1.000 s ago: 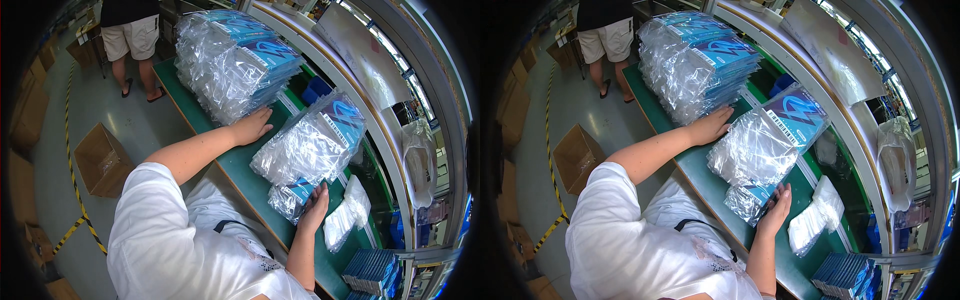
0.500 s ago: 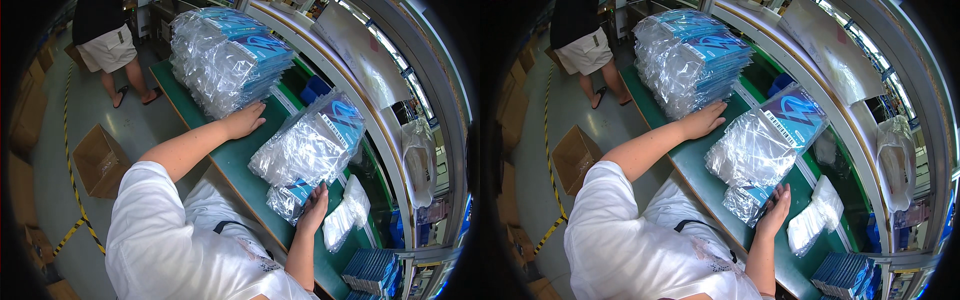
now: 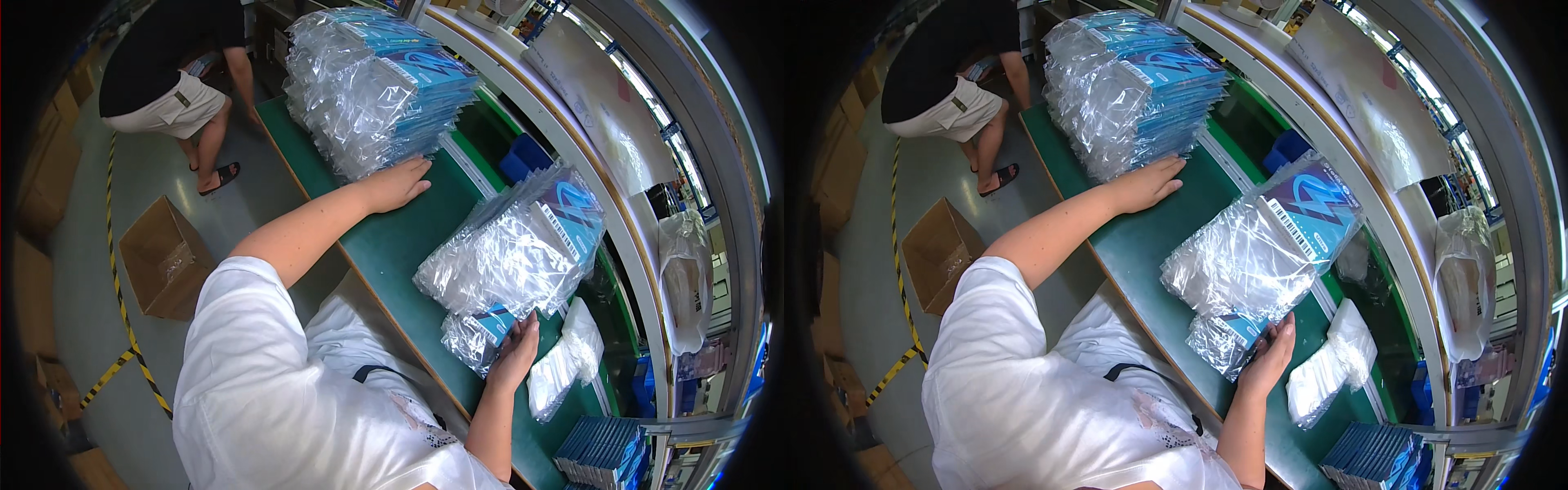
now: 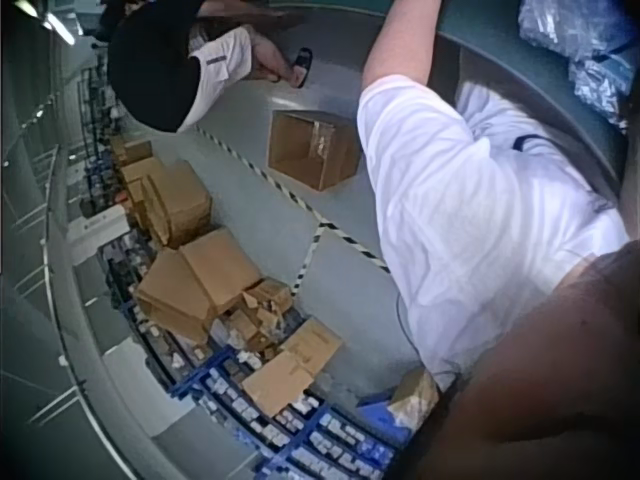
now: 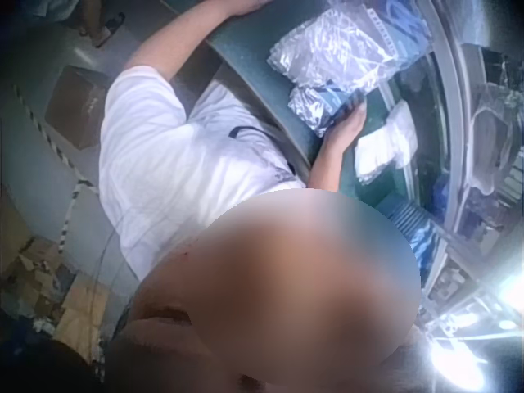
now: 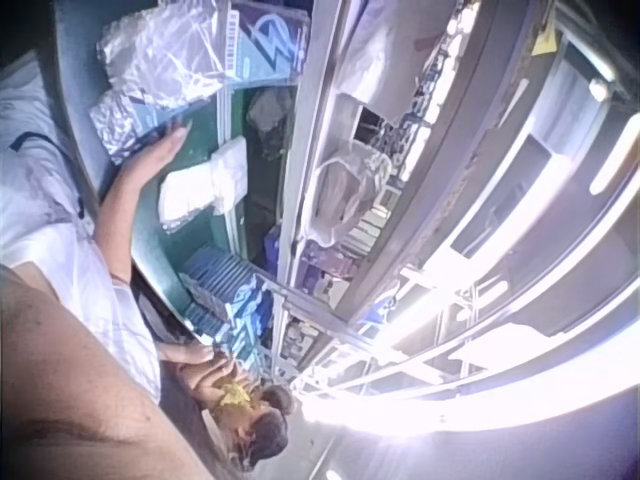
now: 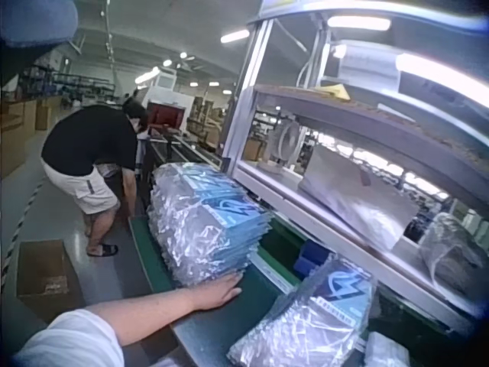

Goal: The person repeatedly picks up small blue packages labeled 'Stellar Cell' and places them into clear plastic bags. They then seal the bags and stack them on the green workbench. The process is repetitive, involving picking, inserting, and stacking.

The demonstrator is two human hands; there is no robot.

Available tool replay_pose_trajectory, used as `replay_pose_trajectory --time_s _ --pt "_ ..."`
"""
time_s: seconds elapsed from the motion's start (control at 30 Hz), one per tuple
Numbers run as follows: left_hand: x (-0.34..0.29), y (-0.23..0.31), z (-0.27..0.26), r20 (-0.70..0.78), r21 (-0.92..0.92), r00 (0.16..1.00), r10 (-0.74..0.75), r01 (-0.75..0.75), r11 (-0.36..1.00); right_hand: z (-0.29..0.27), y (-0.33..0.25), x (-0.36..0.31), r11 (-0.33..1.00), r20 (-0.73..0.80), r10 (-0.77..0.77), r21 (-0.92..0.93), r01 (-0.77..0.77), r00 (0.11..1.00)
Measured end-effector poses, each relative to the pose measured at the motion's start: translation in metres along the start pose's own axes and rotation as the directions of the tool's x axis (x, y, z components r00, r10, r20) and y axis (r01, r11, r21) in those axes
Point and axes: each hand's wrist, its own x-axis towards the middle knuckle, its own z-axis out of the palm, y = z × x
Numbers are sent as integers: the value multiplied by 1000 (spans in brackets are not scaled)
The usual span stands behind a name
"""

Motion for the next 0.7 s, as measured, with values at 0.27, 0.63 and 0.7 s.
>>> replay_pose_trajectory --time_s 0.27,0.63,0.7 --pt "4 -13 -14 11 14 1000 -16 16 1000 2 -3 -2 999 -4 -8 41 9 1000" --pt "7 -29 -23 1 47 1000 -30 30 998 4 -3 -2 998 3 -22 51 22 1000" --pt "7 -28 -29 32 57 998 -53 51 997 5 -5 -4 999 -13 -11 42 11 1000"
